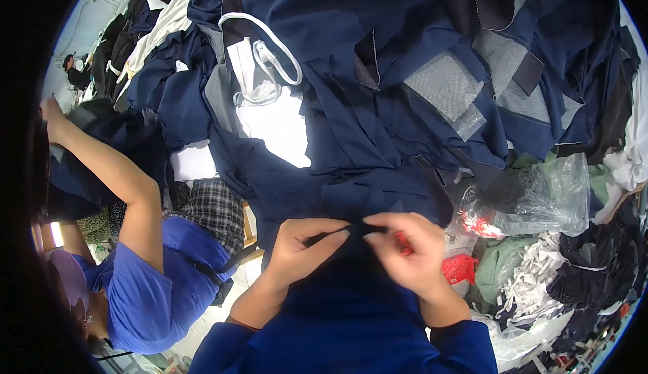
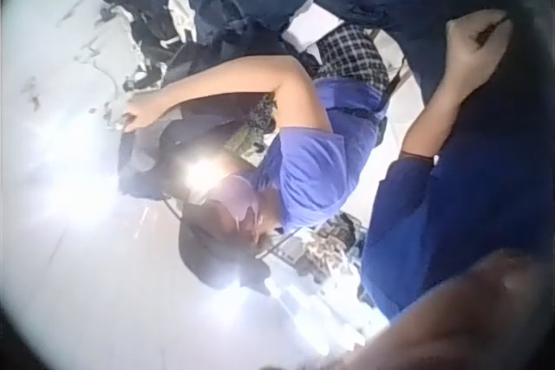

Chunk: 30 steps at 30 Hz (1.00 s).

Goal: Trim loose threads from fabric pieces using a pair of small thread clippers.

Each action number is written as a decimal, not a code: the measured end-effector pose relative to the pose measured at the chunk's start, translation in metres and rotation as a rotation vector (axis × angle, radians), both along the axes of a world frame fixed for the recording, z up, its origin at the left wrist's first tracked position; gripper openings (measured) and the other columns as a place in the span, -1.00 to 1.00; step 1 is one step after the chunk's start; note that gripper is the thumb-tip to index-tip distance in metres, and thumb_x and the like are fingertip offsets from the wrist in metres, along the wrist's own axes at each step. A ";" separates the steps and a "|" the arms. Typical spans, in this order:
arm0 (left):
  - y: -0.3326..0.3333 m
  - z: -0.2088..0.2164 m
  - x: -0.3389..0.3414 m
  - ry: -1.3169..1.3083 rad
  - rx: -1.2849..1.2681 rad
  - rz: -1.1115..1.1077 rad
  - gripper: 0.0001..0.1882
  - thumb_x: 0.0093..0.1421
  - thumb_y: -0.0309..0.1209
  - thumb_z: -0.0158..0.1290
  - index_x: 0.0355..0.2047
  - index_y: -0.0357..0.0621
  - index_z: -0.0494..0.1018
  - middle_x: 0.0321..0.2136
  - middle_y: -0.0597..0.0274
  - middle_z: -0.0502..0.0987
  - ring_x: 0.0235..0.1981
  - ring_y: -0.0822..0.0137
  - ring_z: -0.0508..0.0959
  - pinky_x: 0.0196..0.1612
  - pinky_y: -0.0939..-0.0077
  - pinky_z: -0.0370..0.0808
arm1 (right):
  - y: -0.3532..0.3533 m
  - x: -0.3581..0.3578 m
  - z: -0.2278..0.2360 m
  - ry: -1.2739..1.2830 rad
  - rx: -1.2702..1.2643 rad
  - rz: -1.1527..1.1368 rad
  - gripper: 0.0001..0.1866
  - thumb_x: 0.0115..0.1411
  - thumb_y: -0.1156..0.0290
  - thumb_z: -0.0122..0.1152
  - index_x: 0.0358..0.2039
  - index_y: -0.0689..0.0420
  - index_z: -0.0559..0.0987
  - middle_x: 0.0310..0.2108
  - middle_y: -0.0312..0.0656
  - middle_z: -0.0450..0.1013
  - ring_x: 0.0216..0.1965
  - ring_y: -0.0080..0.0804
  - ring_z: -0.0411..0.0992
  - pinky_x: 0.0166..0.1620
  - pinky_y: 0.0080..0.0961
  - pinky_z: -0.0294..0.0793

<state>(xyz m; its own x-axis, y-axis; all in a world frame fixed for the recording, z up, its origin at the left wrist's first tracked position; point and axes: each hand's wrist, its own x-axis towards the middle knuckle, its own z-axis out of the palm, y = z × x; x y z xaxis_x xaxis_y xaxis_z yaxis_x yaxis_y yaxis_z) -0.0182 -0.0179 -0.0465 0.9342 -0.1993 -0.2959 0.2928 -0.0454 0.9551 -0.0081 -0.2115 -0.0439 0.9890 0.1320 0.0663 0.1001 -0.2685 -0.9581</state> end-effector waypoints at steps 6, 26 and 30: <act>-0.006 0.008 0.000 -0.100 0.065 -0.057 -0.88 0.11 -0.57 0.14 -0.33 -0.37 0.56 -0.52 0.22 0.60 -0.53 0.61 0.49 -0.47 0.74 0.38 | 0.013 -0.006 -0.012 -0.095 -0.027 -0.095 -0.88 -0.03 0.65 0.26 -0.48 0.16 0.54 -0.63 -0.30 0.45 -0.68 -0.60 0.33 -0.48 -0.71 0.26; -0.019 0.003 -0.007 -0.655 0.455 0.066 -0.79 -0.12 -0.64 0.19 -0.42 -0.18 0.50 -0.44 0.22 0.60 -0.49 0.32 0.56 -0.38 0.50 0.40 | -0.012 -0.007 -0.015 -0.109 0.061 0.108 -0.84 -0.11 0.65 0.31 -0.47 0.18 0.55 -0.68 -0.33 0.42 -0.69 -0.60 0.31 -0.52 -0.67 0.24; -0.012 -0.003 -0.005 -0.826 0.511 -0.006 -0.79 -0.13 -0.65 0.18 -0.44 -0.16 0.50 -0.39 0.21 0.60 -0.51 0.34 0.55 -0.38 0.52 0.38 | -0.022 -0.016 -0.017 0.189 0.519 -0.119 -0.92 0.10 0.68 0.12 -0.37 0.29 0.47 -0.58 -0.36 0.38 -0.59 -0.76 0.23 -0.49 -0.78 0.20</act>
